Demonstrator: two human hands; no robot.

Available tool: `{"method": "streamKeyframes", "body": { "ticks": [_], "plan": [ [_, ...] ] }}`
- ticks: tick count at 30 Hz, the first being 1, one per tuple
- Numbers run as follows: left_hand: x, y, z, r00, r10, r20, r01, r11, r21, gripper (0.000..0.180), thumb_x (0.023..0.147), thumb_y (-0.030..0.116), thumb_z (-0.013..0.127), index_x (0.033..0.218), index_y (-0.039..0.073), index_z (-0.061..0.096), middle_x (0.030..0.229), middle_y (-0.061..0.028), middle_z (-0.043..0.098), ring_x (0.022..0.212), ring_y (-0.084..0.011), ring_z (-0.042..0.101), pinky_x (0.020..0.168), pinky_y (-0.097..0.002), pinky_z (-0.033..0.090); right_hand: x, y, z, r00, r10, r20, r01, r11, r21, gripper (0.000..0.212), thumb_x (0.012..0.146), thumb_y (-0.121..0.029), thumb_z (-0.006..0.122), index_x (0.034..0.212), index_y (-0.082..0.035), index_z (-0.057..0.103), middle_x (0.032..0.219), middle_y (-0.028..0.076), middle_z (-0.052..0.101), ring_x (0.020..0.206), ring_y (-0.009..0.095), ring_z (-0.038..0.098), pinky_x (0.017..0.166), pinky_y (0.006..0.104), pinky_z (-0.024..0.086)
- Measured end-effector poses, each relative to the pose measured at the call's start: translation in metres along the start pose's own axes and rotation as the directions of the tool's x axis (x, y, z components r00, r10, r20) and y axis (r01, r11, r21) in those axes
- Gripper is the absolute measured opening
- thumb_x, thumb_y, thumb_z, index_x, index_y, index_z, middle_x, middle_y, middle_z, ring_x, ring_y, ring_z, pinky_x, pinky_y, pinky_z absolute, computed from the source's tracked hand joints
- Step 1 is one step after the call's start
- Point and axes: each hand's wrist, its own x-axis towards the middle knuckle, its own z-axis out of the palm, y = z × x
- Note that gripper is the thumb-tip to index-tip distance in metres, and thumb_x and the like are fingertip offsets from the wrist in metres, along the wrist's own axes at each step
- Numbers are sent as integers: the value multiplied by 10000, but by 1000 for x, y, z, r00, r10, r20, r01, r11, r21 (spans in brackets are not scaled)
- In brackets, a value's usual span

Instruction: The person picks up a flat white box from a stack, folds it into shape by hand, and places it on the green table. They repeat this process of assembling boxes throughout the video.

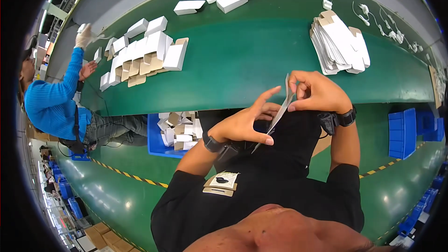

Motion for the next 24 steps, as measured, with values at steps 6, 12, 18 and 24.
{"method": "streamKeyframes", "body": {
  "ticks": [6, 12, 18, 24],
  "plan": [
    [-13, 0, -4, 996, -88, -23, 85, 990, -110, 1191, 801, 213, 856, 1635, 144, 8, 1456, -199, 492, 1331, -290, 498, 1160, -421, 353, -2, 24, 17, 987, -161, 27, 154, 974, 165, 263, 794, -83, 832, 955, 3, 642, 701, 69, 719, 623, 94, 666, 623, 221, 497],
    [-11, -8, -3, 992, -122, -22, 112, 961, -252, 1089, 849, 281, 812, 1634, 137, 71, 1442, -176, 505, 1316, -272, 504, 1135, -400, 364, 4, 21, 37, 996, 93, 1, -91, 977, 194, 219, 807, -95, 825, 944, 5, 687, 714, 65, 728, 643, 107, 687, 649, 229, 520],
    [-6, -24, -2, 984, -150, -99, 99, 913, -396, 995, 862, 323, 792, 1608, 108, 170, 1444, -171, 508, 1330, -256, 502, 1100, -369, 393, 13, 17, 38, 984, 179, -14, -179, 984, 23, 199, 830, -114, 808, 961, -4, 708, 735, 68, 743, 700, 123, 715, 642, 250, 521],
    [-2, -7, 9, 979, -93, -181, 35, 952, -303, 915, 947, 218, 688, 1619, 108, 77, 1415, -194, 520, 1292, -247, 531, 1086, -395, 406, -11, 36, 16, 955, -226, 191, 181, 957, 226, 275, 822, -110, 825, 1042, -1, 700, 828, 85, 738, 733, 129, 693, 714, 292, 549]
  ]
}}
